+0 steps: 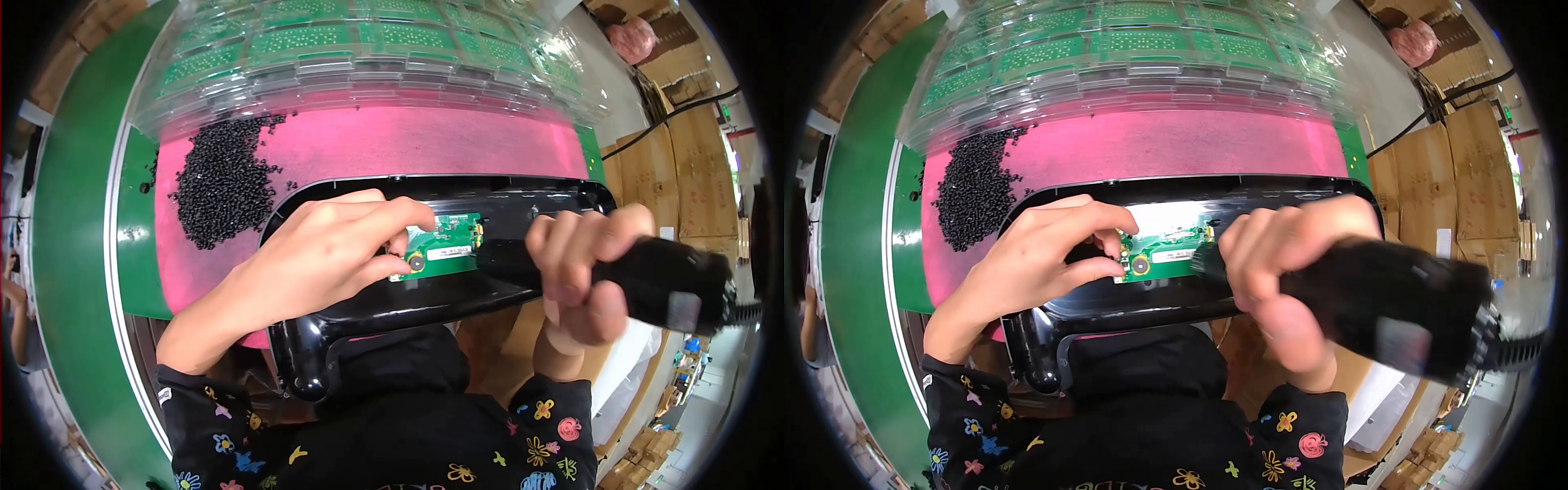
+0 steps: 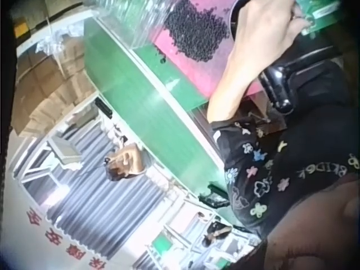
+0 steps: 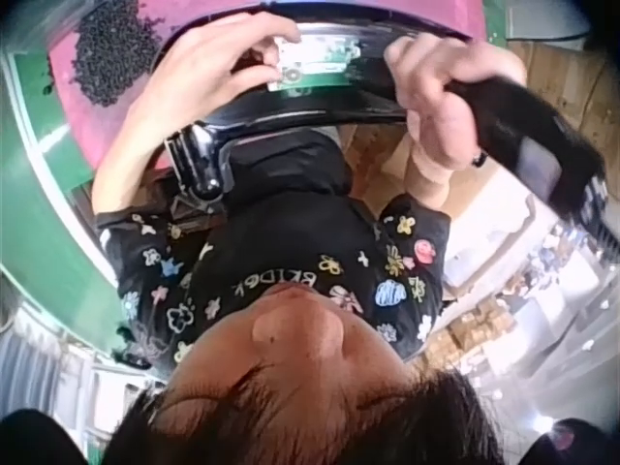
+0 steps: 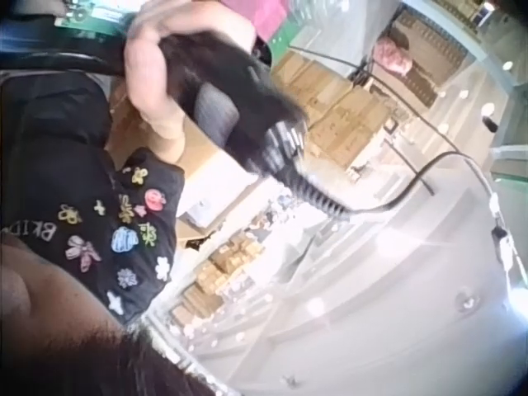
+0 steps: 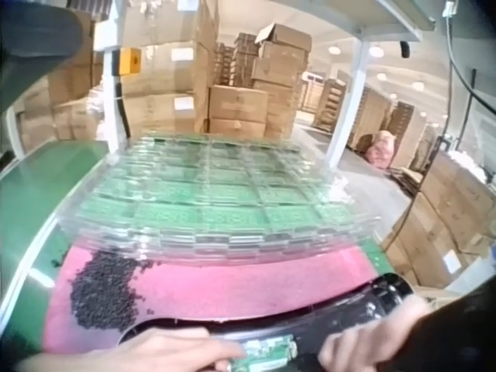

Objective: Assembling a circuit board into a plastic housing using an electric screwdriver.

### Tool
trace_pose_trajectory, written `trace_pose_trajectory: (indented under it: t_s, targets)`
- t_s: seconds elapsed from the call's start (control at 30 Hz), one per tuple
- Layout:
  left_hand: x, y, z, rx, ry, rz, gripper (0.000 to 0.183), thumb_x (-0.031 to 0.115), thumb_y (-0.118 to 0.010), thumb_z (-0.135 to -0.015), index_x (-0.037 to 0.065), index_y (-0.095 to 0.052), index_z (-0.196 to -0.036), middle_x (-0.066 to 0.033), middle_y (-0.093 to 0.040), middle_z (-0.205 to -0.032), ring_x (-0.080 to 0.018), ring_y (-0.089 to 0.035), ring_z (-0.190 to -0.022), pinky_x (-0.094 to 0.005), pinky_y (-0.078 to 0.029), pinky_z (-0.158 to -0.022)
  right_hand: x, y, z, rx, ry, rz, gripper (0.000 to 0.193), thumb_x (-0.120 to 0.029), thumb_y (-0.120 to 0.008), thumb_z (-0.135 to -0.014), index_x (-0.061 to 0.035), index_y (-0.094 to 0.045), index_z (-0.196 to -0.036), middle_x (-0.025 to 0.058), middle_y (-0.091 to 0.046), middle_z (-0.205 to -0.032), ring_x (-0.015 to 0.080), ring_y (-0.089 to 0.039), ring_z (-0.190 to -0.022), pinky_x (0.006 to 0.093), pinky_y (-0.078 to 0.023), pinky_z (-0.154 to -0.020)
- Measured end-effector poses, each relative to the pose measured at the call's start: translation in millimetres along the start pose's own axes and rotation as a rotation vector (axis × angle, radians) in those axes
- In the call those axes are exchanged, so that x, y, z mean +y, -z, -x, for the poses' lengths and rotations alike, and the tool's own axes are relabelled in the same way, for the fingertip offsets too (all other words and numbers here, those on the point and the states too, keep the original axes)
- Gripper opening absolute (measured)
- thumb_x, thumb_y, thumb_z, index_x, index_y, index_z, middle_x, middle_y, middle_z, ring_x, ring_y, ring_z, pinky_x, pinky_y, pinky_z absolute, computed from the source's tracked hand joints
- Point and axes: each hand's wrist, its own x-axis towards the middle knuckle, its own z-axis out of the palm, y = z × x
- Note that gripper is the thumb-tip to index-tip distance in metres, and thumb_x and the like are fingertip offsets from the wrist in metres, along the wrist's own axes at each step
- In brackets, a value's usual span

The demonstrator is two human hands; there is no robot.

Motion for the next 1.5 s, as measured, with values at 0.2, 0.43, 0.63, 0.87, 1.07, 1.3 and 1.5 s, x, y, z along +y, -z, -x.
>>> trace_pose_trajectory:
  t_s: [0.2,0.43,0.63,0.87,1.07,1.3,1.5]
  targets:
    - [2,3,-1,0.095,-0.137,0.095,0.051,0.003,-0.086,-0.071,-0.001,-0.062,-0.116,-0.0111,-0.069,-0.096,-0.0215,-0.071,-0.082,-0.0339,-0.057,-0.076,-10,-26,-7,-0.065,0.197,-0.455,0.033,-0.021,-0.072,-0.091,-0.0138,-0.045,-0.108,-0.0013,-0.059,-0.072,0.0110,-0.054,-0.062,0.0304,-0.039,-0.072]
    - [-1,4,3,0.118,-0.216,0.059,0.051,0.002,-0.084,-0.078,-0.004,-0.057,-0.120,-0.0140,-0.070,-0.100,-0.0236,-0.074,-0.086,-0.0367,-0.059,-0.077,-10,-32,-10,-0.034,0.138,-0.416,0.033,-0.021,-0.072,-0.092,-0.0132,-0.045,-0.108,-0.0015,-0.058,-0.071,0.0109,-0.054,-0.062,0.0304,-0.039,-0.073]
    - [0,9,5,0.025,-0.020,0.189,0.063,0.003,-0.084,-0.078,0.001,-0.046,-0.128,-0.0102,-0.071,-0.090,-0.0214,-0.075,-0.086,-0.0332,-0.058,-0.080,-4,-32,-9,-0.068,0.125,-0.437,0.032,-0.020,-0.072,-0.092,-0.0129,-0.046,-0.108,-0.0022,-0.058,-0.070,0.0106,-0.054,-0.063,0.0299,-0.039,-0.072]
    - [0,7,2,-0.014,0.030,0.225,0.062,0.003,-0.083,-0.077,0.003,-0.050,-0.130,-0.0104,-0.070,-0.091,-0.0235,-0.074,-0.088,-0.0350,-0.057,-0.085,-5,-26,-6,-0.052,0.066,-0.397,0.031,-0.021,-0.070,-0.092,-0.0121,-0.046,-0.108,-0.0036,-0.055,-0.068,0.0104,-0.052,-0.063,0.0291,-0.039,-0.071]
    - [-13,0,0,0.054,-0.138,-0.059,0.049,0.003,-0.078,-0.077,0.004,-0.058,-0.122,-0.0108,-0.066,-0.100,-0.0294,-0.064,-0.093,-0.0402,-0.053,-0.083,11,-33,-4,-0.086,-0.139,-0.187,0.035,-0.026,-0.072,-0.091,-0.0139,-0.046,-0.111,-0.0043,-0.050,-0.067,0.0102,-0.046,-0.057,0.0305,-0.036,-0.062]
    - [-11,3,-3,0.222,-0.150,-0.180,0.038,0.001,-0.073,-0.082,0.005,-0.060,-0.117,-0.0092,-0.065,-0.096,-0.0302,-0.062,-0.094,-0.0412,-0.050,-0.084,14,-28,-4,-0.126,-0.146,-0.287,0.040,-0.001,-0.071,-0.082,-0.0066,-0.047,-0.112,0.0044,-0.055,-0.071,0.0163,-0.052,-0.062,0.0374,-0.048,-0.067]
    - [-10,2,2,0.286,-0.123,-0.197,0.030,0.005,-0.071,-0.086,0.004,-0.062,-0.114,-0.0101,-0.065,-0.098,-0.0304,-0.061,-0.096,-0.0410,-0.048,-0.087,12,-39,-1,-0.290,-0.102,-0.331,0.036,0.005,-0.072,-0.083,-0.0022,-0.049,-0.109,0.0064,-0.057,-0.074,0.0185,-0.055,-0.067,0.0383,-0.048,-0.071]
